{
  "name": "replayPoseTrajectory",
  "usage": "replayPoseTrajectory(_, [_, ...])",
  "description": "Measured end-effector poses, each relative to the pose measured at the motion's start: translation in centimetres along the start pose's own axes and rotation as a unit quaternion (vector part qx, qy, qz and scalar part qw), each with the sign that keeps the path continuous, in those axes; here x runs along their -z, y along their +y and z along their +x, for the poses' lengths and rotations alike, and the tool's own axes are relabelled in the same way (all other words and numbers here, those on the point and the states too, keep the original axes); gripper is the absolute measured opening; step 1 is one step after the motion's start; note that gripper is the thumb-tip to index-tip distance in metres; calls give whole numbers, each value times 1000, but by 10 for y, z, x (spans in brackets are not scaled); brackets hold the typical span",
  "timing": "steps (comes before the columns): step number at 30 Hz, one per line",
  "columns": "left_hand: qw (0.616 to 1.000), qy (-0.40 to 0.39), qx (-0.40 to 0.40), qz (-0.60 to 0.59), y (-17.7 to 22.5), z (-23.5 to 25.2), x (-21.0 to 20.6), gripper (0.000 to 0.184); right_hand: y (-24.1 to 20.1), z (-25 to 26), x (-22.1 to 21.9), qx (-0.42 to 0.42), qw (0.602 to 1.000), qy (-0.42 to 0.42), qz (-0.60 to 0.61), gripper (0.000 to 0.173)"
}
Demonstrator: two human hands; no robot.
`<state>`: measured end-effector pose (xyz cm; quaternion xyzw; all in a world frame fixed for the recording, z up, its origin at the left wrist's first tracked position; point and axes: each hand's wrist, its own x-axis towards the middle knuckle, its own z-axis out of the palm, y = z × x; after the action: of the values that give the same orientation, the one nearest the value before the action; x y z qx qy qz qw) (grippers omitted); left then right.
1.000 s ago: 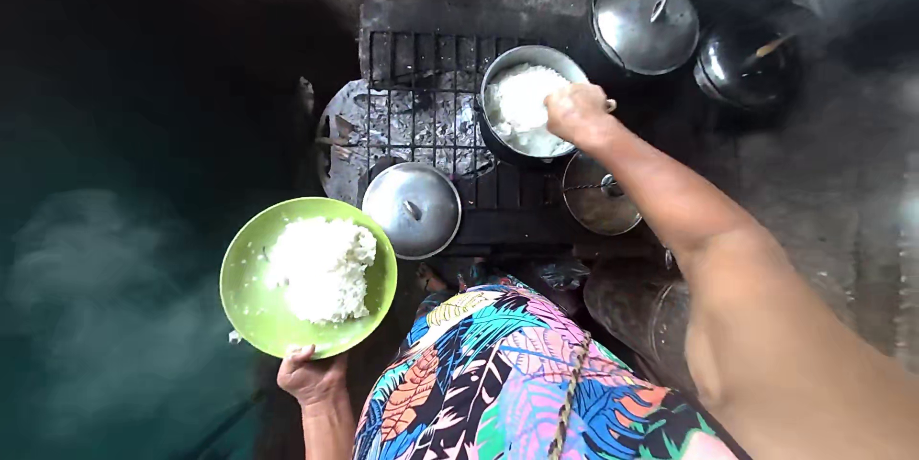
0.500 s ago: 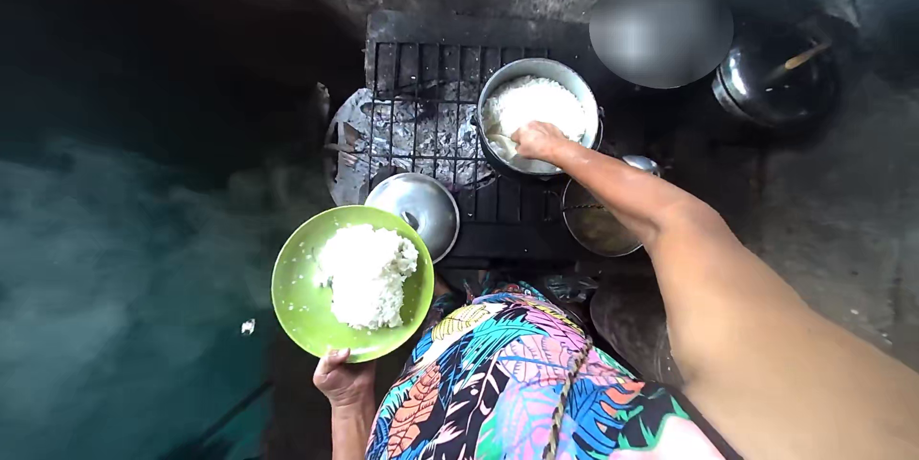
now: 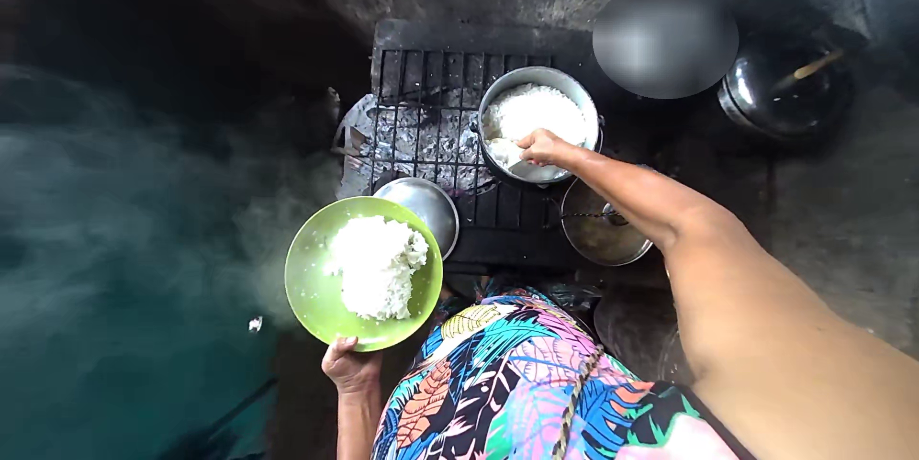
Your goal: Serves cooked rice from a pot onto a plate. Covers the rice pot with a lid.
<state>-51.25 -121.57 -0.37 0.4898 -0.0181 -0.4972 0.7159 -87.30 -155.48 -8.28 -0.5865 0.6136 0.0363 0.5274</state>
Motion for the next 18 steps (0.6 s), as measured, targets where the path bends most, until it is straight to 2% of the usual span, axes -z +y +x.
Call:
replayPoseTrajectory(6, [999,-6,31,10,-3,2,-3,17,10,-15,3,57,998,10,25,25])
replayPoseTrajectory(13, [998,-22,57,25,-16,13,-11,22,1,-35,23,19,998,0,52,21])
replayPoseTrajectory(18, [995,-19,76,54,-31,29,-27,23,6,-31,42,24,996,36,79,18])
